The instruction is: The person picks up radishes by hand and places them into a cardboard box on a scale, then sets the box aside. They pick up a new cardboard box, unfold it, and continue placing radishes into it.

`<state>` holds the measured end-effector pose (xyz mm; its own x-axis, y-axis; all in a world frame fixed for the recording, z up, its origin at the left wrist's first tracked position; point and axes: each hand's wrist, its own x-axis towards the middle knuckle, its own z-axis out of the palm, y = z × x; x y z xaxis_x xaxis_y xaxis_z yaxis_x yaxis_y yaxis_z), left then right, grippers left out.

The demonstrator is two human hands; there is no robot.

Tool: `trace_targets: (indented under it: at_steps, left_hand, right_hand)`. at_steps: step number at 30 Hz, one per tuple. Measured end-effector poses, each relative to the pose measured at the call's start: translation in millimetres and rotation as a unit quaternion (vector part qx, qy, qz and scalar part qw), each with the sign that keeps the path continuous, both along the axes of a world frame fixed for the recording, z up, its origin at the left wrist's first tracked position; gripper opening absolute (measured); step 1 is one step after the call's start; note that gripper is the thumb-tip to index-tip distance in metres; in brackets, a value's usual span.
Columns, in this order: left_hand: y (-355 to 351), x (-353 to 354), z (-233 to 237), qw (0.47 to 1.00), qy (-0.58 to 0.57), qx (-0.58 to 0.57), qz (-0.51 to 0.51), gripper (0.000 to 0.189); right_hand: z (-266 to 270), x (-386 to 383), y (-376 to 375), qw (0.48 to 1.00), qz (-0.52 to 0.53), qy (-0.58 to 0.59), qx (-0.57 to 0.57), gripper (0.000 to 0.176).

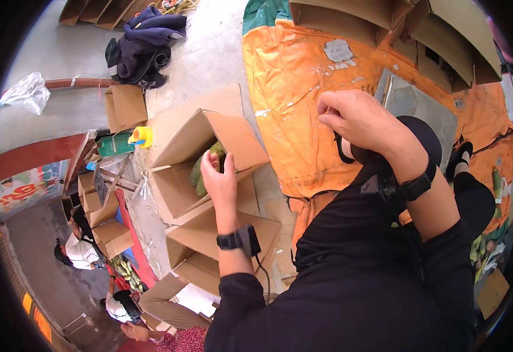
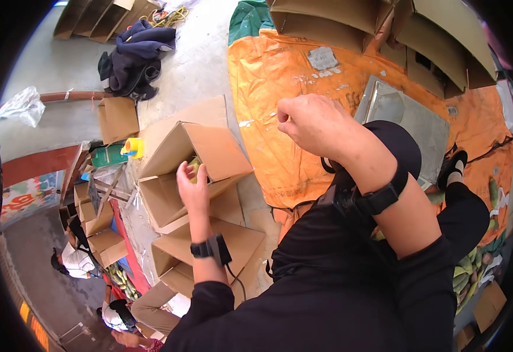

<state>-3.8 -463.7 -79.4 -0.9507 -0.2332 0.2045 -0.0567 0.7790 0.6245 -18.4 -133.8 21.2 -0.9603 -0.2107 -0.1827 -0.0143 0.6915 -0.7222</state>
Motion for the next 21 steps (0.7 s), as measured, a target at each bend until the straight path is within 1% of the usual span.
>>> trace_targets:
  at_steps: [1,2,3,4,6,8,12,14,15,16,17,18,19,20,21]
  left_hand:
    - [-7.0,-8.8,-9.6,0.994,-0.108,0.010,-0.002,0.044]
    - [-12.7,-13.5,-18.1,0.976,-0.216,0.019,-0.004,0.045]
    - [-15.8,-15.3,-25.7,0.959,-0.274,-0.070,-0.031,0.040]
    - [-13.7,-15.9,-30.6,0.960,-0.270,-0.071,-0.033,0.040]
    - [-10.3,-9.2,-36.2,0.960,-0.228,-0.163,-0.015,0.039]
    - [-12.3,1.0,-33.0,0.963,-0.219,-0.160,-0.013,0.036]
    - [-33.5,51.0,-34.1,0.941,-0.204,-0.252,-0.098,0.034]
    - [-40.4,86.7,-21.4,0.922,-0.244,-0.277,-0.121,0.030]
    - [-45.8,100.7,-14.7,0.921,-0.245,-0.279,-0.117,0.030]
    - [-50.5,114.4,-8.7,0.909,-0.269,-0.287,-0.138,0.028]
    - [-55.5,127.1,-4.1,0.896,-0.293,-0.294,-0.158,0.026]
    - [-60.6,137.9,-0.9,0.896,-0.294,-0.296,-0.153,0.026]
    - [-64.5,146.6,0.8,0.887,-0.292,-0.304,-0.190,0.024]
    - [-67.2,154.5,1.8,0.876,-0.290,-0.310,-0.227,0.023]
    - [-63.3,161.3,6.9,0.877,-0.290,-0.310,-0.225,0.023]
  right_hand:
    - [-0.6,-0.3,0.9,1.000,-0.010,-0.011,-0.003,0.017]
    - [-2.3,0.3,1.4,1.000,-0.011,-0.006,-0.003,0.017]
    - [-4.4,0.4,2.5,1.000,-0.014,-0.007,0.005,0.018]
    - [-5.2,0.5,4.4,1.000,-0.017,-0.010,0.013,0.018]
    - [-5.2,-0.8,7.7,0.999,-0.021,-0.022,0.010,0.018]
    - [-7.5,1.4,8.1,0.999,-0.024,-0.032,0.006,0.018]
    - [-6.3,3.1,13.3,0.999,-0.033,-0.029,0.006,0.018]
    - [-7.7,2.4,10.9,0.999,-0.030,-0.037,0.001,0.018]
    - [-11.1,2.5,11.1,0.999,-0.032,-0.003,-0.011,0.015]
    - [-12.5,2.6,10.3,0.999,-0.033,0.032,-0.023,0.012]
    - [-11.1,2.1,8.9,0.999,-0.029,0.032,-0.026,0.012]
    - [-6.8,1.4,8.1,1.000,-0.023,0.006,-0.018,0.015]
    - [-3.5,0.1,6.9,1.000,-0.017,-0.018,-0.009,0.018]
    - [-2.5,0.1,5.7,1.000,-0.013,-0.016,-0.010,0.018]
    - [-2.0,0.6,5.5,1.000,-0.013,-0.012,-0.010,0.017]
